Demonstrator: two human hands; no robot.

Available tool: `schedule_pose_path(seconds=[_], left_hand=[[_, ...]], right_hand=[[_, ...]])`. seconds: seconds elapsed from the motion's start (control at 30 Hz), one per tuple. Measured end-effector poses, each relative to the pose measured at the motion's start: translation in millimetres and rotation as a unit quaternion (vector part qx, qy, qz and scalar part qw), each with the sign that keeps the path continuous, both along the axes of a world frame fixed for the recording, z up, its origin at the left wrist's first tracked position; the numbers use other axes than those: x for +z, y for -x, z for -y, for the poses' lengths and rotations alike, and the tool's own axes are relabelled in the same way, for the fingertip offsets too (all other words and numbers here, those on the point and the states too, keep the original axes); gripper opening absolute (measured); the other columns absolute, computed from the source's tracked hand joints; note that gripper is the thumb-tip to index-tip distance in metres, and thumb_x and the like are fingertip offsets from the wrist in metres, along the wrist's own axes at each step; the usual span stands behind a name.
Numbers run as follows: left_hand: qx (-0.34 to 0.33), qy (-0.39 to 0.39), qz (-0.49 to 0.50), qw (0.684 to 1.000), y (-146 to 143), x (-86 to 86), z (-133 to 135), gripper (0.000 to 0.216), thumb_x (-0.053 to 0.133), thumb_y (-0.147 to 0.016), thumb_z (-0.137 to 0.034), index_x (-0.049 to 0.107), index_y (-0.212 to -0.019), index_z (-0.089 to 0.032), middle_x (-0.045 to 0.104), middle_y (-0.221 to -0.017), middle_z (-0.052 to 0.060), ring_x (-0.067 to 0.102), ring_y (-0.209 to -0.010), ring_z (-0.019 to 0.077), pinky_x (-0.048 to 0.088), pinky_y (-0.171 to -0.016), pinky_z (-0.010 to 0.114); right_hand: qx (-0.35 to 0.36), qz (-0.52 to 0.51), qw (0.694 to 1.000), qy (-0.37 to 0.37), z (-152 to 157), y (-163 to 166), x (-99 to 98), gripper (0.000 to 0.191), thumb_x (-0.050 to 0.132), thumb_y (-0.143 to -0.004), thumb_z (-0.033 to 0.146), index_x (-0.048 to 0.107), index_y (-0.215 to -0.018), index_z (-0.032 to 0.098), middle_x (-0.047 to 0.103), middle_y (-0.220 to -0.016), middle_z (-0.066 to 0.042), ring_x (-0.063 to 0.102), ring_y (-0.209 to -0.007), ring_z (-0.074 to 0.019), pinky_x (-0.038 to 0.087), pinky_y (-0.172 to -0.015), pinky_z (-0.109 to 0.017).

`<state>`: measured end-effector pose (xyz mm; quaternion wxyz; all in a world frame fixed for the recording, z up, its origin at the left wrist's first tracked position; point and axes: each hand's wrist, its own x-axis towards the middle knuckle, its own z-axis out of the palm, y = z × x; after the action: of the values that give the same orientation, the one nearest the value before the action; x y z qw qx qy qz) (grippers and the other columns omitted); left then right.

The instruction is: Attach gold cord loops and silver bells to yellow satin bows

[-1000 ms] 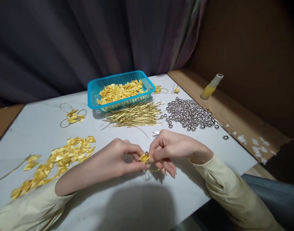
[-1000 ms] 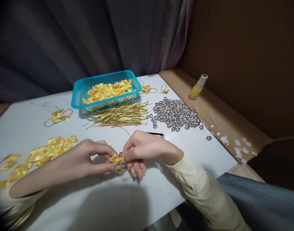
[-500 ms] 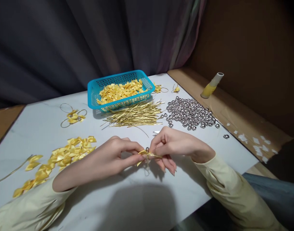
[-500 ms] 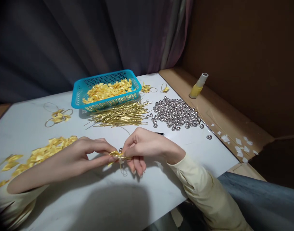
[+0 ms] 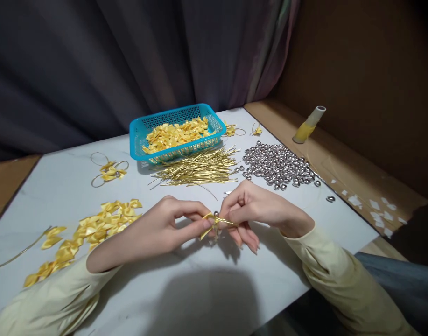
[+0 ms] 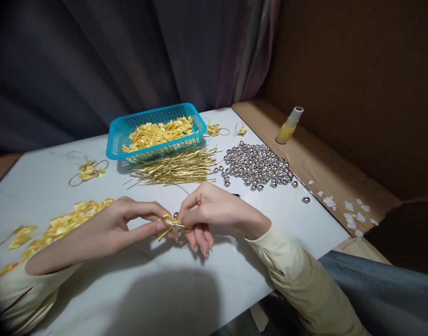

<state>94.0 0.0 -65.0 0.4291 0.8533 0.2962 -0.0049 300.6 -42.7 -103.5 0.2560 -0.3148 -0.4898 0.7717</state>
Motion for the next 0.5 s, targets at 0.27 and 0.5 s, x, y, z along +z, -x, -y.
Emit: schedule_pose_path(seconds=[0.27,0.5], left_hand=[[-0.009,0.153,-0.008,0.988,2,3.3,-15,0.019,0.059,-0.087,-0.032,0.072,-0.091,-0.019,0.073,-0.079,-0.001,0.063,-0.072,0.012,0.046,-0.067,0.017],[0.014,0.249,-0.013,0.968,-3,-1.0,-18,0.025,0.053,-0.092,-0.032,0.076,-0.084,-0.023,0.073,-0.076,-0.002,0.064,-0.072,0.0107,0.047,-0.074,0.018]], right_hand=[[-0.014,0.004,1.0,0.018,-1,1,0.7,0.012,0.057,-0.072,0.01,0.062,-0.061,0.009,0.063,-0.044,0.001,0.056,-0.028,-0.0097,0.045,-0.031,-0.014],[-0.01,0.008,1.0,0.025,-1,3,-0.7,0.012,0.06,-0.072,0.011,0.063,-0.062,0.009,0.062,-0.043,0.001,0.055,-0.028,-0.0098,0.045,-0.03,-0.014]])
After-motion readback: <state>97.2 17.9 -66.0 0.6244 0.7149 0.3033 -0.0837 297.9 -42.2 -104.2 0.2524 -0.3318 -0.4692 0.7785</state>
